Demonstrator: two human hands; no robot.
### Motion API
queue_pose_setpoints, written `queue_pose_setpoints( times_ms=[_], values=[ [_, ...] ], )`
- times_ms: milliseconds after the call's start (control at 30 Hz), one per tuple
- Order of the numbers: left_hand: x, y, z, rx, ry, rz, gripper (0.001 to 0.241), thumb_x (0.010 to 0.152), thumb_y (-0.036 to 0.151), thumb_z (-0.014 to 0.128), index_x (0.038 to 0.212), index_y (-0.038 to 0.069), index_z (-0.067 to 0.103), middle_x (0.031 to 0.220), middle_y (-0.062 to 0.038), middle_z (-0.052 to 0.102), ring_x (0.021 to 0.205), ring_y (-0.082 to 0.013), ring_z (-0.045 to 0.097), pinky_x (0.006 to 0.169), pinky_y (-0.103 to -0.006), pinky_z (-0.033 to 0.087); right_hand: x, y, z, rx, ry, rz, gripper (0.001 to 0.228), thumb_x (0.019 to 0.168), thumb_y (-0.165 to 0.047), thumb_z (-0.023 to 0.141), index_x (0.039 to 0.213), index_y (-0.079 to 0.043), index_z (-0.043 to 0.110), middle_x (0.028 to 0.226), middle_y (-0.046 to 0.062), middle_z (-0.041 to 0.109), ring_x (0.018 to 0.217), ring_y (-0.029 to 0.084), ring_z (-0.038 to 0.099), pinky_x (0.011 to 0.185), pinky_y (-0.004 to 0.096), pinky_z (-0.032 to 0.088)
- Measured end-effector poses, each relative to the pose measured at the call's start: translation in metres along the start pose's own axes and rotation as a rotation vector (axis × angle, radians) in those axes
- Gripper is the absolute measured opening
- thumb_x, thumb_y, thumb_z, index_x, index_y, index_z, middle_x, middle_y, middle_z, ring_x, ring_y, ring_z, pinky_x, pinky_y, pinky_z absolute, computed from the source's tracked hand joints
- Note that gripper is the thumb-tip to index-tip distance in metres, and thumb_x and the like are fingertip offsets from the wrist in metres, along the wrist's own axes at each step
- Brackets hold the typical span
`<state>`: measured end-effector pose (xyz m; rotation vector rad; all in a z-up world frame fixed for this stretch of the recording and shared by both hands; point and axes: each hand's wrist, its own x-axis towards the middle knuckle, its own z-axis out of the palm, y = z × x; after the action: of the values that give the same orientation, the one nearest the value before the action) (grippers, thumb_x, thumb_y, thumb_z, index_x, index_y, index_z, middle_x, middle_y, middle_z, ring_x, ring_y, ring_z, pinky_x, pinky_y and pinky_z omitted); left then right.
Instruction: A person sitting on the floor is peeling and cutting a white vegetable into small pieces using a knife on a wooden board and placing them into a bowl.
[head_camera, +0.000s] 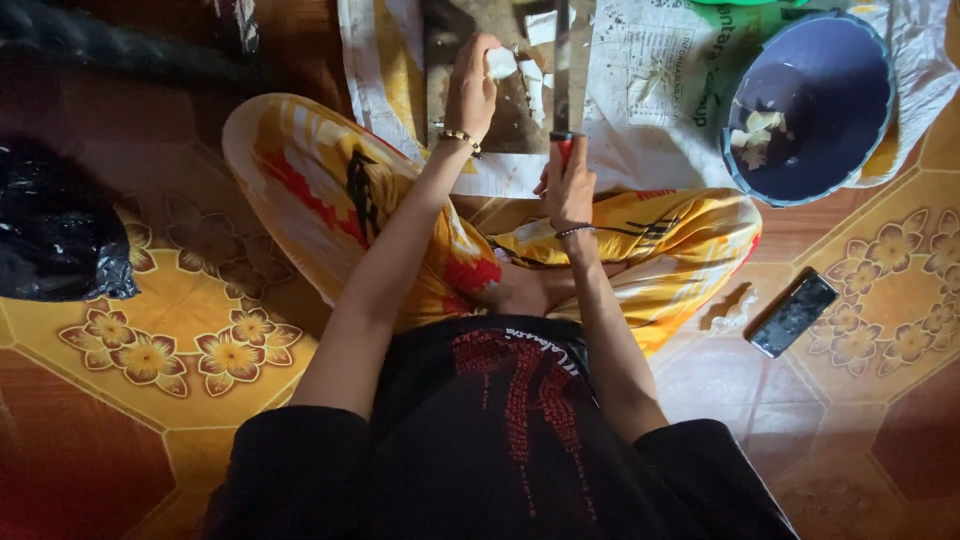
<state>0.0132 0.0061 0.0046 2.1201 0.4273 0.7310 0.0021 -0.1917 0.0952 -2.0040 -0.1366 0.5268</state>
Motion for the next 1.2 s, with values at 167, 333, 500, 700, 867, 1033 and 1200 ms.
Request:
queue_pose_setpoints(
  times_ms=[167, 333, 500, 700, 867, 1033, 1200],
  values=[
    [-0.010, 0.012, -0.005, 0.303, -0.050, -0.007, 0.062, 0.067, -0.016, 0.065, 0.118, 0.015, 0.049, 0.117, -0.004, 0.055, 0.108, -0.0303, 0.059, 0.094, -0.0464, 0.049, 0.002, 0.013, 0.025, -0.265, 0.074, -0.247, 0.016, 0.104, -0.013, 0.060, 0.116, -0.009, 0.050, 0.069, 0.018, 0.069, 0.050, 0.029, 0.068, 0.042, 0.047, 0.045],
    [-0.005, 0.032, -0.028, 0.098, 0.017, 0.019, 0.052, 0.070, -0.017, 0.064, 0.111, 0.013, 0.053, 0.105, -0.005, 0.051, 0.093, -0.0258, 0.056, 0.084, -0.0409, 0.051, 0.001, 0.014, 0.047, -0.358, 0.103, -0.341, 0.022, 0.104, -0.015, 0.060, 0.120, -0.007, 0.047, 0.076, 0.020, 0.072, 0.056, 0.036, 0.070, 0.047, 0.049, 0.045],
    [-0.002, 0.021, -0.020, 0.134, 0.121, 0.060, 0.040, 0.081, -0.014, 0.064, 0.110, 0.012, 0.056, 0.104, -0.004, 0.055, 0.088, -0.0256, 0.063, 0.078, -0.0407, 0.057, 0.001, 0.008, 0.058, -0.353, 0.068, -0.326, 0.023, 0.105, -0.015, 0.056, 0.123, -0.003, 0.046, 0.073, 0.022, 0.071, 0.052, 0.033, 0.067, 0.044, 0.048, 0.043],
    [-0.004, -0.007, -0.004, 0.061, 0.196, 0.098, 0.040, 0.080, -0.014, 0.068, 0.113, 0.008, 0.058, 0.105, -0.005, 0.064, 0.083, -0.0224, 0.065, 0.072, -0.0346, 0.056, 0.009, 0.004, 0.063, -0.416, 0.029, -0.281, 0.020, 0.106, -0.018, 0.051, 0.118, -0.004, 0.042, 0.073, 0.023, 0.072, 0.052, 0.034, 0.068, 0.040, 0.048, 0.046],
    [-0.008, -0.022, 0.008, 0.000, 0.240, 0.100, 0.059, 0.073, -0.017, 0.071, 0.122, 0.013, 0.059, 0.115, -0.004, 0.064, 0.094, -0.0246, 0.065, 0.083, -0.0357, 0.056, 0.017, -0.014, 0.060, -0.415, 0.065, -0.284, 0.022, 0.105, -0.019, 0.055, 0.117, -0.004, 0.045, 0.079, 0.026, 0.072, 0.062, 0.040, 0.071, 0.050, 0.051, 0.049],
    [-0.008, -0.022, 0.007, 0.061, 0.211, 0.046, 0.046, 0.080, -0.011, 0.074, 0.119, 0.010, 0.062, 0.117, -0.004, 0.064, 0.096, -0.0236, 0.068, 0.084, -0.0336, 0.059, 0.025, -0.004, 0.065, -0.440, 0.044, -0.329, 0.030, 0.105, -0.019, 0.055, 0.124, 0.001, 0.043, 0.069, 0.022, 0.070, 0.048, 0.031, 0.066, 0.040, 0.046, 0.044],
    [0.005, 0.022, -0.015, -0.904, 0.208, -0.558, 0.018, 0.095, 0.023, 0.060, 0.092, 0.005, 0.064, 0.082, -0.002, 0.058, 0.073, -0.0110, 0.050, 0.068, -0.0248, 0.041, 0.035, -0.008, 0.063, -0.255, 0.116, -0.412, 0.013, 0.107, -0.007, 0.051, 0.118, -0.006, 0.045, 0.063, 0.009, 0.067, 0.044, 0.019, 0.062, 0.033, 0.036, 0.050]
  ],
)
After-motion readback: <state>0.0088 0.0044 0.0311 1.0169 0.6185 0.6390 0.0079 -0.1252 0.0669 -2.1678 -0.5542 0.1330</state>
